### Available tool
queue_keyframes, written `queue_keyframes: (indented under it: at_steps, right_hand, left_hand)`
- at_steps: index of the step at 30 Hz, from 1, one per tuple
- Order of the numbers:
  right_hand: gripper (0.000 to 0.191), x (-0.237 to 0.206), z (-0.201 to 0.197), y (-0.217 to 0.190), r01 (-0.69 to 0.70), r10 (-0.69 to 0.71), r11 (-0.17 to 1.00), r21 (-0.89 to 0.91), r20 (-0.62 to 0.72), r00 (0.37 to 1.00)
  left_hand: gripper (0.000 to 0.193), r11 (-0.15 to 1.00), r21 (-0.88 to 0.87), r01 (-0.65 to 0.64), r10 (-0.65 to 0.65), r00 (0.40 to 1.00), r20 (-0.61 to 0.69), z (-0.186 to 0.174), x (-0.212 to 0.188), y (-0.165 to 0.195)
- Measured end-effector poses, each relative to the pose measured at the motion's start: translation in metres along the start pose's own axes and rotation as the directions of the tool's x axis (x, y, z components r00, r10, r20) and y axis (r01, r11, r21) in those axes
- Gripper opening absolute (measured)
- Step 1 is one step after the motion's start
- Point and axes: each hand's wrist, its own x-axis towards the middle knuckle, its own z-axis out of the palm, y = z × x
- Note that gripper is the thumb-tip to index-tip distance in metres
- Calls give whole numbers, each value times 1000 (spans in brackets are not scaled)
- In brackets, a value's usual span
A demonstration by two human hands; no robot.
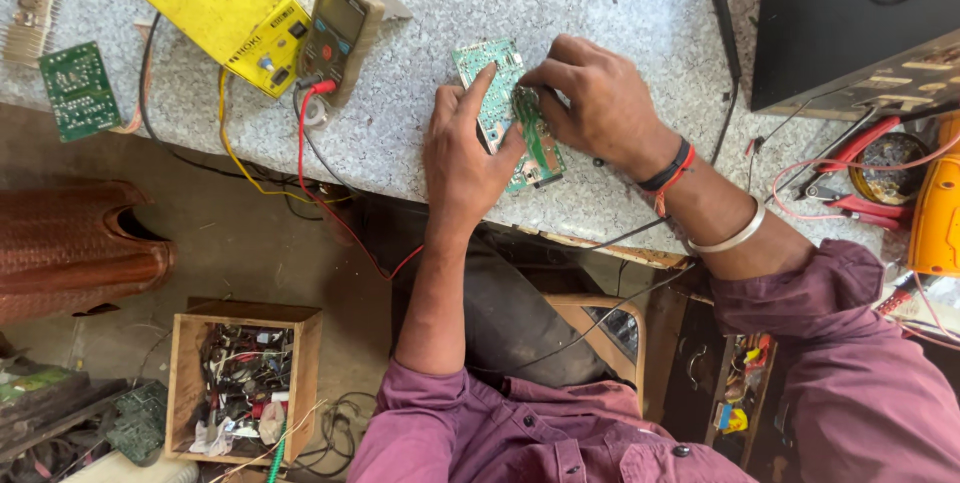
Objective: The person uses a small metal tool to scrape and clean the surface of a green circuit board, then flips it over and continues scraping the other side. The person holds the board steady with one hand while working with the tool in the other.
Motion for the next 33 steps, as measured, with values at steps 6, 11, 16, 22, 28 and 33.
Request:
queue_keyframes:
  at_steps: [6, 11, 16, 22, 28, 33]
  right_hand:
    - [12, -2, 14, 11, -15, 16, 999, -30, 29, 999]
    - [11, -3, 15, 10, -13, 13, 999, -36, -10, 1000]
    - [13, 1, 5, 2, -25, 25, 1000, -10, -8, 1000]
    - [14, 3, 0, -3, -17, 18, 999, 43, -19, 1000]
    - [16, 1, 1, -2, -28, 29, 998, 52, -19, 999]
    - [13, 1, 4, 3, -44, 44, 998, 33, -16, 999]
  left_hand:
    - [68, 1000, 0, 11, -11, 1000, 10, 1, 0, -1]
    - [68, 1000, 0, -7, 7, 1000, -7, 0, -1, 0]
    - [68, 1000, 6, 5, -5, 1000, -3, -1, 0, 1]
    - [67, 1000, -3, -4, 3, 1000, -10, 0, 1, 1]
    - [68, 1000, 10, 6, -6, 1000, -8, 0, 0, 1]
    - [67, 1000, -25, 12, -12, 1000, -4, 0, 0, 2]
